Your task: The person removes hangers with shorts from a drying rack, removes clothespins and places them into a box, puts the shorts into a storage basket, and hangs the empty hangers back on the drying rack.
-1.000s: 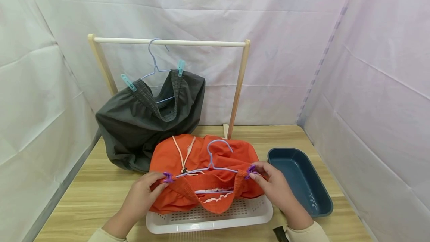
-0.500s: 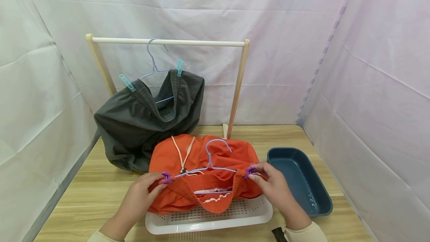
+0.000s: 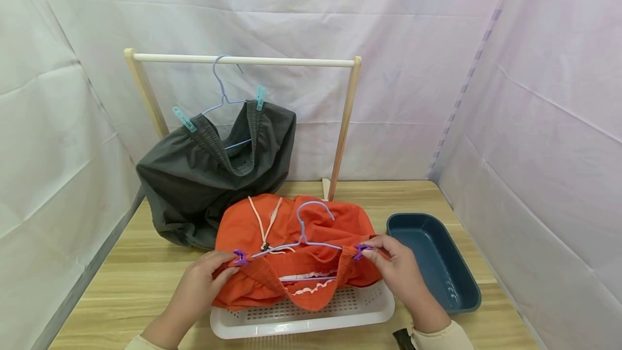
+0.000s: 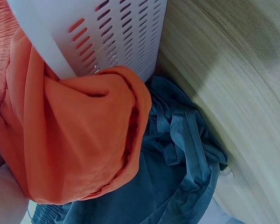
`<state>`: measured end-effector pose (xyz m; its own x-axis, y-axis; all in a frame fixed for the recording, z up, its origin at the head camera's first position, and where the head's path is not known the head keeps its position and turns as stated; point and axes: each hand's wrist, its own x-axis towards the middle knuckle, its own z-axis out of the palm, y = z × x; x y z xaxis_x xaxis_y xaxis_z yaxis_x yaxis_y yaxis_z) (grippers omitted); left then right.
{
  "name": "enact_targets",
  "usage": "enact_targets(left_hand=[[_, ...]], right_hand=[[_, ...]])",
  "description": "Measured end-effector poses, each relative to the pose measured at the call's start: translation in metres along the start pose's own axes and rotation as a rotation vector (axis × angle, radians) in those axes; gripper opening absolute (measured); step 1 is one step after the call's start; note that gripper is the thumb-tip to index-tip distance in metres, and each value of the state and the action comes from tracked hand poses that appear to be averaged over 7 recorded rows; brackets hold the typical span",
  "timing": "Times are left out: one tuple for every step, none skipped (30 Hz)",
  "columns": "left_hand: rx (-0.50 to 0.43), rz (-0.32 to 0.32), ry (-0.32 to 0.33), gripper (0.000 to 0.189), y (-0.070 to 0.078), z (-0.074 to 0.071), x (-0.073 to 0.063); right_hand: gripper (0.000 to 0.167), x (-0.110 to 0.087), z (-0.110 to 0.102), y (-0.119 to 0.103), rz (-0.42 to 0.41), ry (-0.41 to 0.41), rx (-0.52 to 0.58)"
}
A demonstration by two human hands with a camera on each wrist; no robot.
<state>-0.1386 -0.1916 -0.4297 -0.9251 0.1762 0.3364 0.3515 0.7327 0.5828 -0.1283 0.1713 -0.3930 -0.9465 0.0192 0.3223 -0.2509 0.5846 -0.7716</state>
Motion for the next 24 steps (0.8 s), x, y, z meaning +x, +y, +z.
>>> enact_targets(left_hand=[[0.001, 0.001, 0.000, 0.021, 0.0000, 0.0000, 0.0001], [0.004, 0.003, 0.001, 0.021, 0.0000, 0.0001, 0.0001], [0.005, 0.007, 0.003, 0.021, -0.0003, 0.0002, 0.0001], [0.005, 0.007, 0.003, 0.021, -0.0004, 0.0004, 0.0001], [0.005, 0.007, 0.004, 0.021, -0.0005, 0.0005, 0.0001], [0.005, 0.007, 0.004, 0.021, -0.0006, 0.0006, 0.0001], [0.005, 0.008, 0.004, 0.021, -0.0008, 0.0007, 0.0000], [0.006, 0.010, 0.005, 0.021, -0.0010, 0.0009, 0.0000], [0.006, 0.010, 0.005, 0.021, -0.0011, 0.0010, -0.0001], [0.007, 0.009, 0.004, 0.021, -0.0009, 0.0010, -0.0001], [0.007, 0.009, 0.004, 0.021, -0.0009, 0.0009, -0.0001], [0.009, 0.010, 0.004, 0.021, -0.0009, 0.0010, -0.0001], [0.009, 0.011, 0.005, 0.021, -0.0008, 0.0011, -0.0001], [0.010, 0.013, 0.006, 0.021, -0.0008, 0.0011, 0.0000], [0.010, 0.014, 0.007, 0.021, -0.0007, 0.0012, 0.0000], [0.010, 0.015, 0.007, 0.021, -0.0006, 0.0013, 0.0000], [0.009, 0.015, 0.007, 0.021, -0.0006, 0.0014, 0.0000], [0.008, 0.017, 0.008, 0.021, -0.0005, 0.0015, -0.0001], [0.006, 0.016, 0.008, 0.021, -0.0005, 0.0015, -0.0001], [0.006, 0.016, 0.007, 0.021, -0.0004, 0.0016, -0.0001], [0.006, 0.015, 0.007, 0.021, -0.0004, 0.0016, -0.0002], [0.006, 0.014, 0.005, 0.021, -0.0003, 0.0016, -0.0002], [0.006, 0.013, 0.004, 0.021, -0.0002, 0.0016, -0.0003], [0.006, 0.012, 0.003, 0.021, -0.0001, 0.0016, -0.0003]], right_hand=[[0.018, 0.0000, -0.0001, -0.0002, -0.009, 0.004, 0.004], [0.017, -0.0001, -0.0003, -0.0005, -0.018, 0.007, 0.008], [0.017, 0.0000, -0.0004, -0.0006, -0.028, 0.009, 0.013], [0.016, 0.0000, -0.0004, -0.0007, -0.040, 0.012, 0.017], [0.016, 0.0000, -0.0005, -0.0008, -0.049, 0.013, 0.023], [0.015, 0.0002, -0.0007, -0.0008, -0.060, 0.014, 0.026], [0.015, 0.0002, -0.0009, -0.0007, -0.068, 0.016, 0.028], [0.015, 0.0003, -0.0011, -0.0008, -0.073, 0.018, 0.031], [0.016, 0.0004, -0.0013, -0.0010, -0.075, 0.023, 0.031], [0.017, 0.0004, -0.0017, -0.0013, -0.072, 0.029, 0.030], [0.017, 0.0004, -0.0021, -0.0018, -0.064, 0.035, 0.030], [0.018, 0.0004, -0.0026, -0.0024, -0.057, 0.040, 0.027], [0.018, 0.0005, -0.0030, -0.0031, -0.046, 0.045, 0.025], [0.018, 0.0007, -0.0033, -0.0039, -0.037, 0.049, 0.025], [0.018, 0.0008, -0.0037, -0.0047, -0.030, 0.054, 0.023], [0.017, 0.0011, -0.0042, -0.0054, -0.023, 0.056, 0.021], [0.017, 0.0012, -0.0046, -0.0060, -0.019, 0.056, 0.023], [0.017, 0.0014, -0.0050, -0.0066, -0.015, 0.055, 0.024], [0.017, 0.0016, -0.0054, -0.0071, -0.010, 0.056, 0.026], [0.017, 0.0016, -0.0058, -0.0075, -0.006, 0.054, 0.027], [0.017, 0.0016, -0.0063, -0.0078, -0.003, 0.053, 0.027], [0.017, 0.0014, -0.0067, -0.0080, 0.003, 0.051, 0.030], [0.017, 0.0014, -0.0071, -0.0082, 0.005, 0.050, 0.032], [0.018, 0.0013, -0.0075, -0.0084, 0.006, 0.051, 0.032]])
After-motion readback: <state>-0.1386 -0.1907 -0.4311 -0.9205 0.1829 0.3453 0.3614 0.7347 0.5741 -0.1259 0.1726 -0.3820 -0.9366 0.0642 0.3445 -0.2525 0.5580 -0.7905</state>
